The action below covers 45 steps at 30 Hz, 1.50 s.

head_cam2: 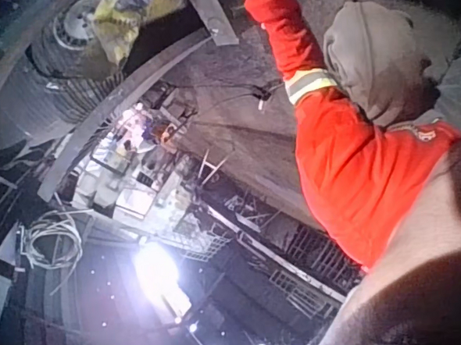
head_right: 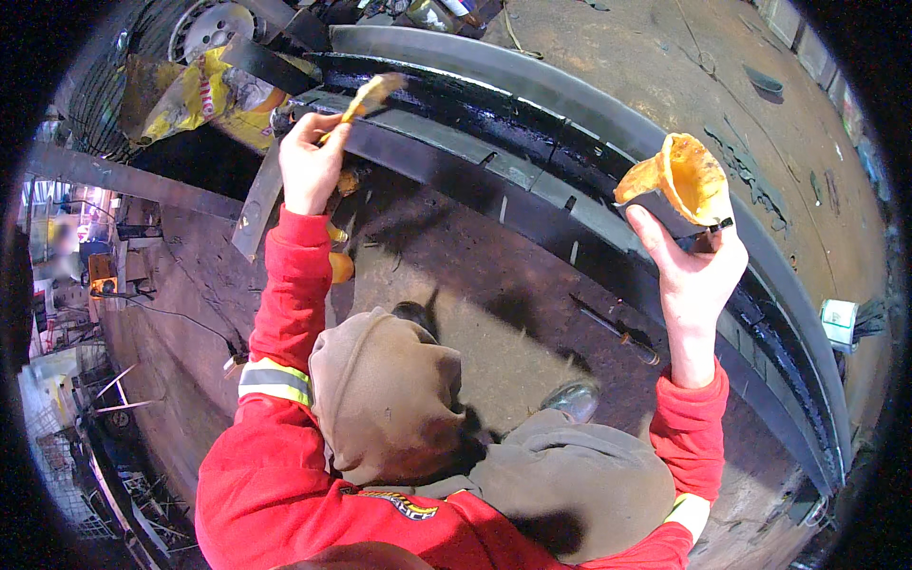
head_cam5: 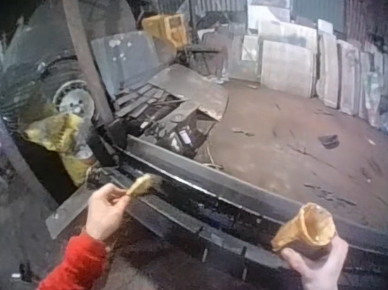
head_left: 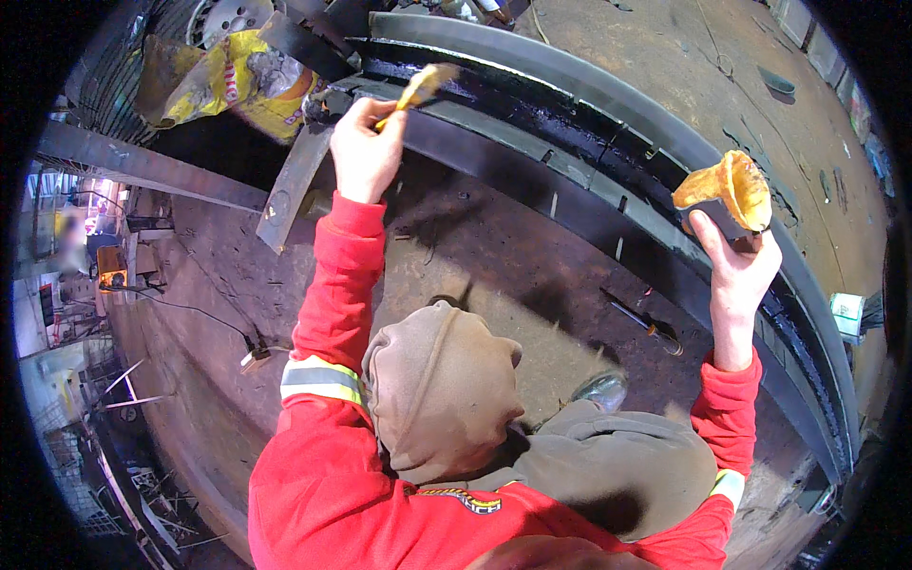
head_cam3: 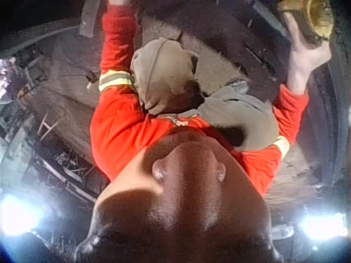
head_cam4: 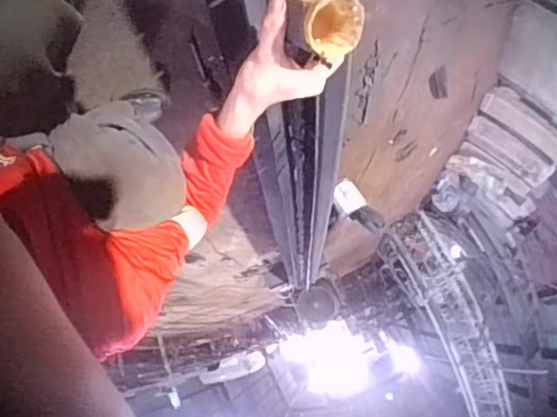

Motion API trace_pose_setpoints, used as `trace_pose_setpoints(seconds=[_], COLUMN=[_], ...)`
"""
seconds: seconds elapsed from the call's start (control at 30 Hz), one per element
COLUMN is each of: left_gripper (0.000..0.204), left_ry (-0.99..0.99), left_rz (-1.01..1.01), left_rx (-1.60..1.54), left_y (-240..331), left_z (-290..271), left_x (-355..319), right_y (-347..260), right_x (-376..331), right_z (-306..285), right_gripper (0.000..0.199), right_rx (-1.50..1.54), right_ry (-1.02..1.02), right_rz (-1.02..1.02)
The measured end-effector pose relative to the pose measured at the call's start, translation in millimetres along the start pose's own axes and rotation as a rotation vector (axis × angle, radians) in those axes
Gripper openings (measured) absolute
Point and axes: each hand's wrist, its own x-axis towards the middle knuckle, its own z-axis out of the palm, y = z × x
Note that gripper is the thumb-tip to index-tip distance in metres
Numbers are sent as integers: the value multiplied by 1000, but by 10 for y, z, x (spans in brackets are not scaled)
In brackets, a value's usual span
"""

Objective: The person pours a viscous amber liquid from a plastic bottle into a small container. They then use a brush to apply the liquid onto a curved metal surface, repeatedly dipping the brush into the container to reload the substance.

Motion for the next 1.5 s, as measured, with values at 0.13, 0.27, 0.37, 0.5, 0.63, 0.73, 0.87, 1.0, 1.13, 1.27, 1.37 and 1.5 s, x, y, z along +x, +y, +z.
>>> trace_pose_setpoints(seconds=[0.13,0.27,0.37,0.5,0.63,0.73,0.87,1.0,1.13,1.27,1.37,1.5], left_gripper=[12,10,10,12,11,11,12,18,19,21,18,10], left_ry=[182,-55,-294,-291,-55,36,-228,-565,-730,-817,-547,-306], left_rz=[14,118,146,214,81,209,423,608,564,287,486,549], left_rx=[157,-48,-150,-139,-81,89,616,623,238,510,732,817], left_y=[106,449,593,484,170,298,608,984,1222,913,697,657], left_z=[48,324,277,168,-75,-474,-625,-277,-277,-333,-649,-621], left_x=[-43,-385,-495,-358,25,275,811,863,1130,1392,1490,1135], right_y=[19,48,41,18,8,36,41,-50,-34,9,18,30], right_x=[9,4,1,-17,-25,-19,-1,-20,-42,-101,-137,-163], right_z=[58,36,40,14,39,0,-14,48,-10,-7,-26,29], right_gripper=[48,51,42,42,42,42,44,48,52,53,53,54], right_rx=[-16,-86,-125,-103,-79,-75,-73,-25,-40,20,44,60], right_ry=[-16,-29,-13,-2,-10,-15,-20,-13,-28,-46,-32,-43], right_rz=[48,66,-18,-3,-28,-28,-43,-72,-66,-45,9,13])
